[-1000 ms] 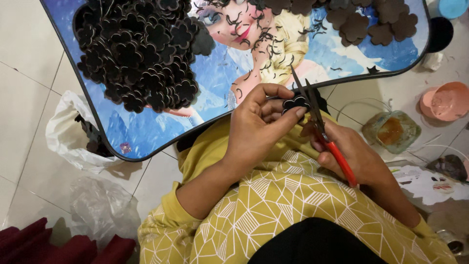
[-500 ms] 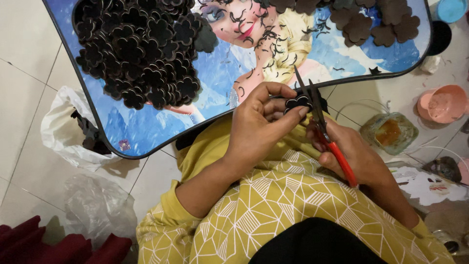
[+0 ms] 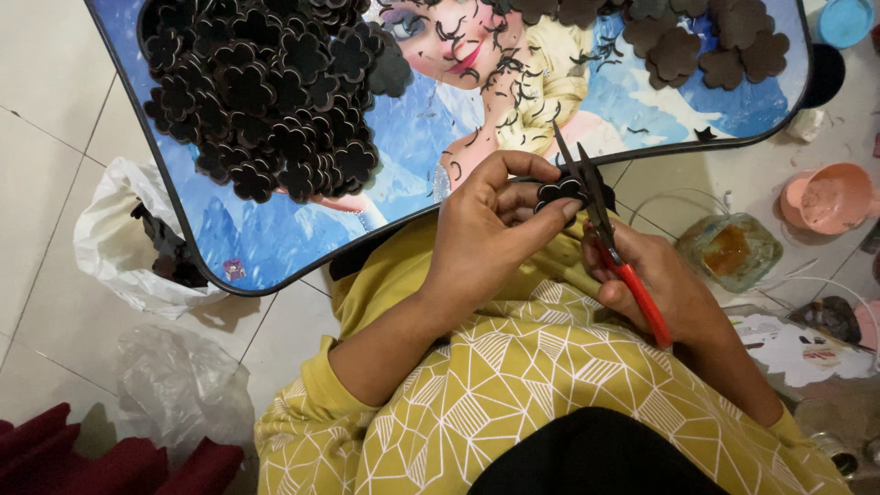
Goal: The person sits on the floor with a lap desk covered in black foam flower cutouts and uses red-handled scissors to trim the edges of the flower pieces one at a time. Trimmed pieces are placed into piles on the desk and into plastic bags beside them.
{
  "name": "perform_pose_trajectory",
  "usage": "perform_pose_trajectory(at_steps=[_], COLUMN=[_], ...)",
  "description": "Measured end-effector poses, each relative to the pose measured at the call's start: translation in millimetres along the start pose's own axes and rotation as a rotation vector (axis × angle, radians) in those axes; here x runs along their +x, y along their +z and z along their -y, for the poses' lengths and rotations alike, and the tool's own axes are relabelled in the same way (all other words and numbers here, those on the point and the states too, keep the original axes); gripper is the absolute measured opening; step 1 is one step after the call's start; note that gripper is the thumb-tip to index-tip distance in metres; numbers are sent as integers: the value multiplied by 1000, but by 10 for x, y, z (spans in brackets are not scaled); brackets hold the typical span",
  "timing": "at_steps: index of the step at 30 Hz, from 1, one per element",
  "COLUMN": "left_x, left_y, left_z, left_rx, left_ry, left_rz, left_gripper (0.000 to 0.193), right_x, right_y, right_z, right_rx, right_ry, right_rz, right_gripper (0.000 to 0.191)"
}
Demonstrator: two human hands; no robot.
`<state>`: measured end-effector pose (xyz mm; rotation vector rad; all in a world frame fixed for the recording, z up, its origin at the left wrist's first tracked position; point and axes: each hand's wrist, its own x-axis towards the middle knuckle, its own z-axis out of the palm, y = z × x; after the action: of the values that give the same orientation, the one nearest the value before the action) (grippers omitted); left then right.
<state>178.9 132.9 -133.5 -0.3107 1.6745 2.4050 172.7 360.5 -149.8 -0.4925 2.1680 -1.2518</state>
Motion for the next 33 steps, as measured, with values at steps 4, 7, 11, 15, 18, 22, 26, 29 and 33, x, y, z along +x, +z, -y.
perform_pose_trajectory(at_steps=[4, 7, 11, 15, 18, 22, 26, 29, 33], left_x=[-55, -58, -63, -66, -61, -102, -136, -157, -147], left_y=[-99, -124, -147, -156, -155, -170, -185, -208, -218], left_z=[-28, -35, -39, -43, -51, -73, -92, -105, -111], left_rx=[5, 9, 46, 108, 67, 67, 101, 71, 102], left_ry=[-1, -3, 19, 28, 30, 31, 26, 17, 36], left_rz=[16, 23, 30, -4, 8, 14, 4, 16, 21], left_gripper=[31, 31, 31, 31, 32, 33, 33, 33, 34], right_x=[-8, -11, -11, -9, -5, -6, -10, -25, -40], right_y=[82, 85, 92, 69, 51, 86, 117, 149, 161], right_z=[13, 2, -15, -13, -3, 4, -11, -21, -22], right_rx=[24, 37, 24, 39, -6, 1, -23, -10, 21], right_ry=[21, 4, -14, 13, -7, -11, 3, -1, 16], right_rz=[6, 11, 16, 49, 61, 76, 82, 72, 51], right_gripper=[82, 82, 82, 84, 87, 90, 90, 88, 87])
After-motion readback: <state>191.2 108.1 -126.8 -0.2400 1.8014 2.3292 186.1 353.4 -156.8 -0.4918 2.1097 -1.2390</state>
